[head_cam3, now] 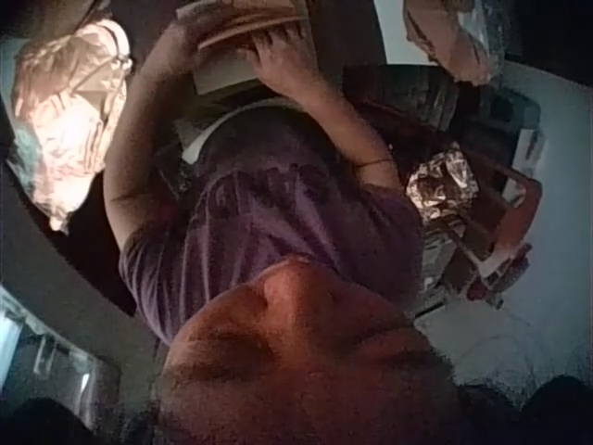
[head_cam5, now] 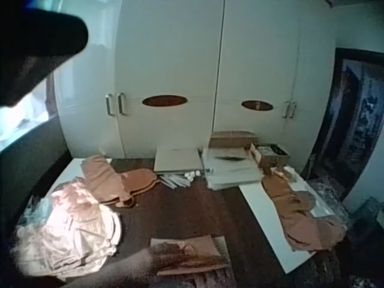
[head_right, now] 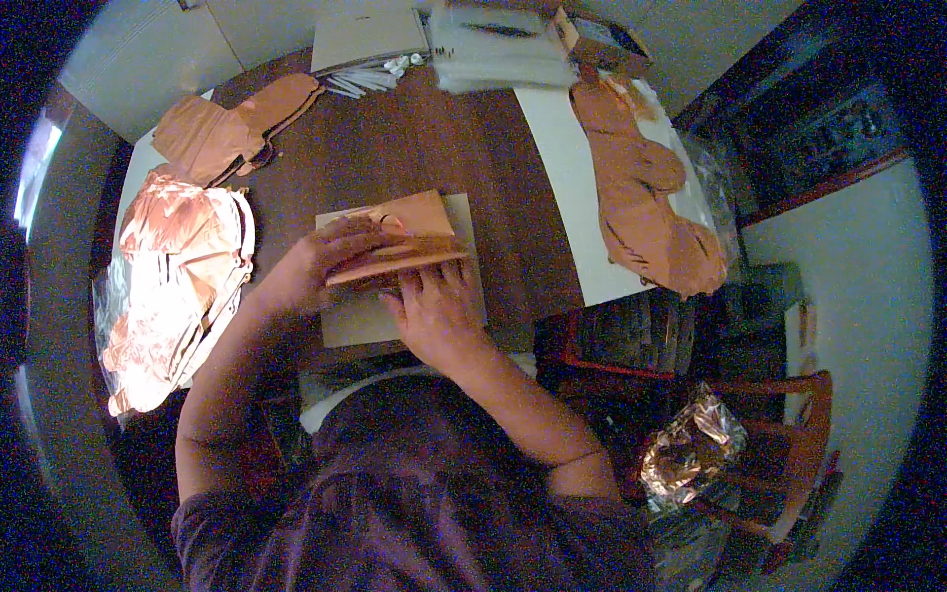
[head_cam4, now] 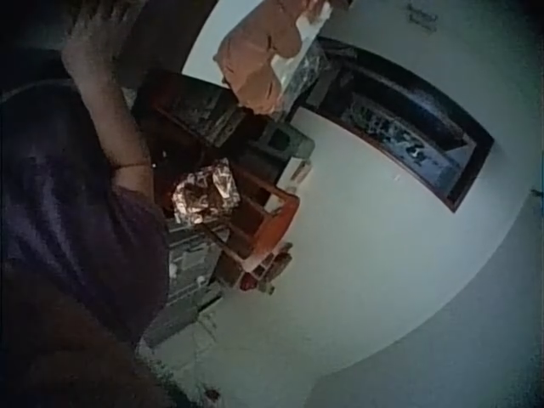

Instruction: Folding and placing rose-gold foil balloons into plastic sleeves.

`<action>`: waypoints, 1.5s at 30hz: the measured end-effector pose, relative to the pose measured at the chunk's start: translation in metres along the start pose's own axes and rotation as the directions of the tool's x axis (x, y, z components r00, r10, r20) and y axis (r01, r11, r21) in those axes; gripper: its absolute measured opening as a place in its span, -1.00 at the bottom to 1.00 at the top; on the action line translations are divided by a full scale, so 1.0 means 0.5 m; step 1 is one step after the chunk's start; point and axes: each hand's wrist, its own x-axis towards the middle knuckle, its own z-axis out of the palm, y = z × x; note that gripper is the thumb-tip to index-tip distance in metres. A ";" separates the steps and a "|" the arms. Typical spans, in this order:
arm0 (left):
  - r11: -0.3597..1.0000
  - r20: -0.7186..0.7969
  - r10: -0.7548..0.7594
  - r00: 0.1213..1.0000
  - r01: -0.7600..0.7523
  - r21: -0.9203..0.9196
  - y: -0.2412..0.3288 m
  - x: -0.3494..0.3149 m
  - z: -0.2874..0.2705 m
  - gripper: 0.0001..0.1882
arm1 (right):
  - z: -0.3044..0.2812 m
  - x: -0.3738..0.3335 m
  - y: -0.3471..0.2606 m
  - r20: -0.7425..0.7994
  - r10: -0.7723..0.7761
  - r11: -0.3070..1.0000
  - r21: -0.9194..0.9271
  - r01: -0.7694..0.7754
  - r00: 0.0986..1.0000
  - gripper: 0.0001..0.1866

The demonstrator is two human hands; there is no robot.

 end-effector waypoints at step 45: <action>0.915 0.016 -0.226 0.974 0.206 0.346 0.030 -0.077 0.024 -0.02 | -0.029 0.057 0.070 0.405 0.013 1.000 -0.016 -0.007 0.914 -0.19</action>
